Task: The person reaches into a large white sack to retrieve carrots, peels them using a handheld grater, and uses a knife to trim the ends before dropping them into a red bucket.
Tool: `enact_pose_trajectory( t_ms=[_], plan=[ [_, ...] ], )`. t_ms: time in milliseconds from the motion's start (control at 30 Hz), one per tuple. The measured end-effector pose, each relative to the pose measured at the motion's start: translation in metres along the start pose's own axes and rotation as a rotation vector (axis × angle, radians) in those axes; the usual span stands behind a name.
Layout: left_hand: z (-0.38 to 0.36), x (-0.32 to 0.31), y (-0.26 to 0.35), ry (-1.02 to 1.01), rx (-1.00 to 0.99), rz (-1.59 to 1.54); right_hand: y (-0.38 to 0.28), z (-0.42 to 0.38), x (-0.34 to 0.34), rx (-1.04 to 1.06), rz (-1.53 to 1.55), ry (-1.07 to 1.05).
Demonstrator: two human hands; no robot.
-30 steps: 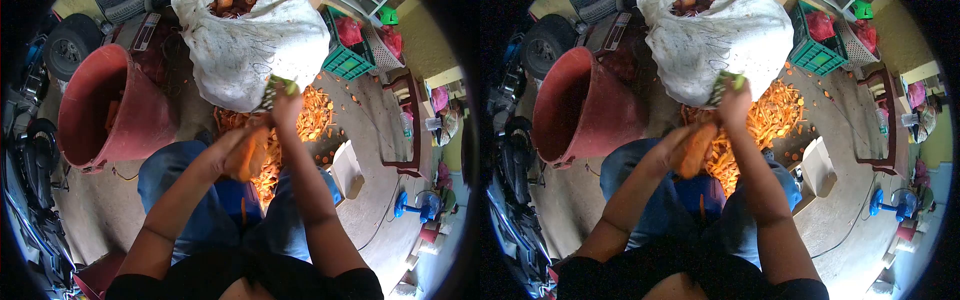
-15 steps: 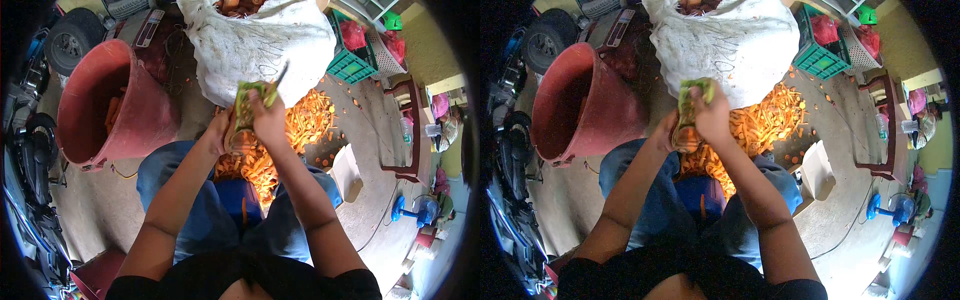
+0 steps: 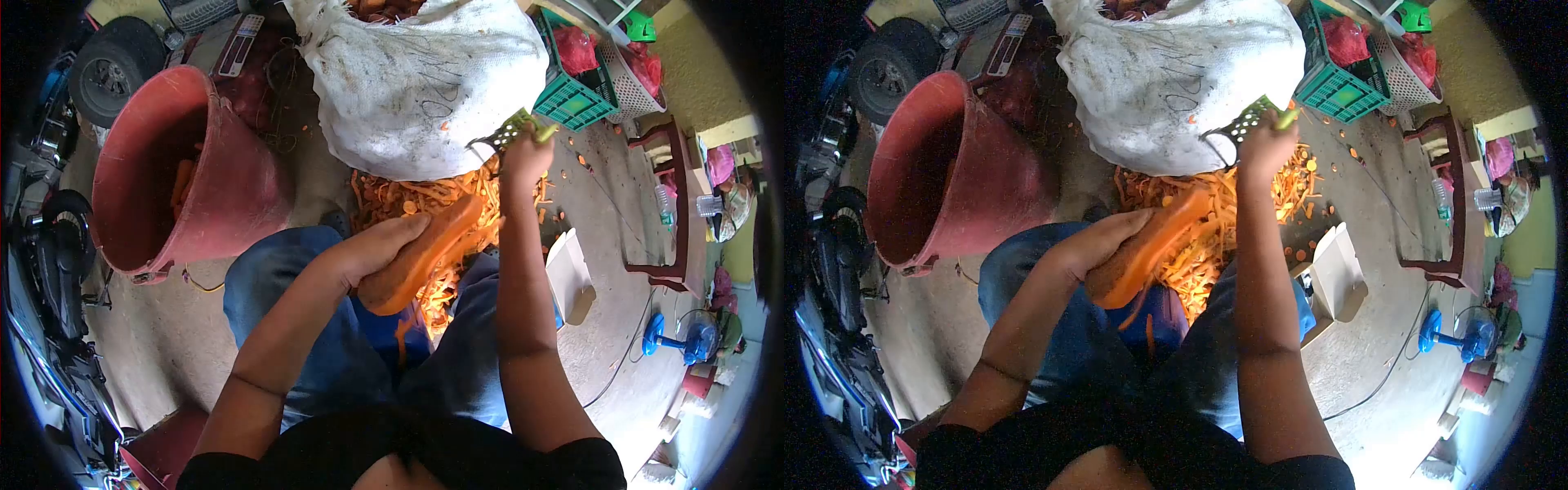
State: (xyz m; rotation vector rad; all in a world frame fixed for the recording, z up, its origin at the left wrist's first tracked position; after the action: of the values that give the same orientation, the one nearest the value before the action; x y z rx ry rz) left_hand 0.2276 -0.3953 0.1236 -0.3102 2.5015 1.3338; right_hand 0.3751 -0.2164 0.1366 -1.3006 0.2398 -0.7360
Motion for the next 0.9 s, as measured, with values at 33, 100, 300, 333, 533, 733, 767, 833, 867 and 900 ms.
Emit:
enact_pose_trajectory(
  t_ms=[33, 100, 300, 333, 533, 733, 767, 833, 867, 900],
  plan=[
    [0.002, 0.003, 0.002, -0.001, -0.001, -0.003, -0.009, 0.002, 0.004, 0.056, 0.067, -0.012],
    [0.01, 0.015, 0.001, 0.034, 0.154, -0.185, -0.029, -0.012, 0.005, 0.071, 0.134, -0.126],
    [0.028, 0.031, 0.004, 0.098, 0.052, -0.499, -0.066, -0.103, -0.009, 0.041, 0.263, -0.667],
    [0.031, 0.032, 0.008, 0.089, 0.039, -0.541, -0.072, -0.115, -0.009, 0.165, 0.282, -0.686],
    [0.016, 0.019, 0.018, 0.059, 0.012, -0.535, -0.07, -0.127, -0.006, 0.218, 0.189, -0.651],
    [0.031, 0.023, -0.006, -0.028, 0.169, -0.222, -0.045, -0.095, -0.01, 0.386, 0.11, -0.386],
    [0.025, 0.017, -0.008, -0.027, 0.168, -0.218, -0.037, -0.067, -0.011, 0.187, -0.051, -0.355],
    [0.009, -0.006, -0.015, -0.096, 0.128, -0.044, -0.021, -0.029, -0.006, 0.319, -0.224, -0.107],
    [0.002, -0.012, -0.005, -0.071, 0.044, 0.072, -0.008, -0.016, -0.006, 0.196, -0.138, -0.075],
    [0.003, -0.011, -0.005, -0.071, 0.046, 0.07, 0.005, -0.008, -0.005, 0.083, -0.085, -0.116]
  ],
)
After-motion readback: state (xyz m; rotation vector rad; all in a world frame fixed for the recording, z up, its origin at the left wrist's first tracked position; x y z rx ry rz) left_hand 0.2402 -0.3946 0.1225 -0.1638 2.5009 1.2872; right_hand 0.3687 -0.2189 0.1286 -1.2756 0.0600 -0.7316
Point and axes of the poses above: each hand's wrist, its own z-axis towards the middle knuckle, its own x-axis out of the back of the hand, y = z × x, the point moved 5 cm from there along z, towards the middle knuckle, and after that the axes turned 8 degrees about y, right-handed, at the moved point
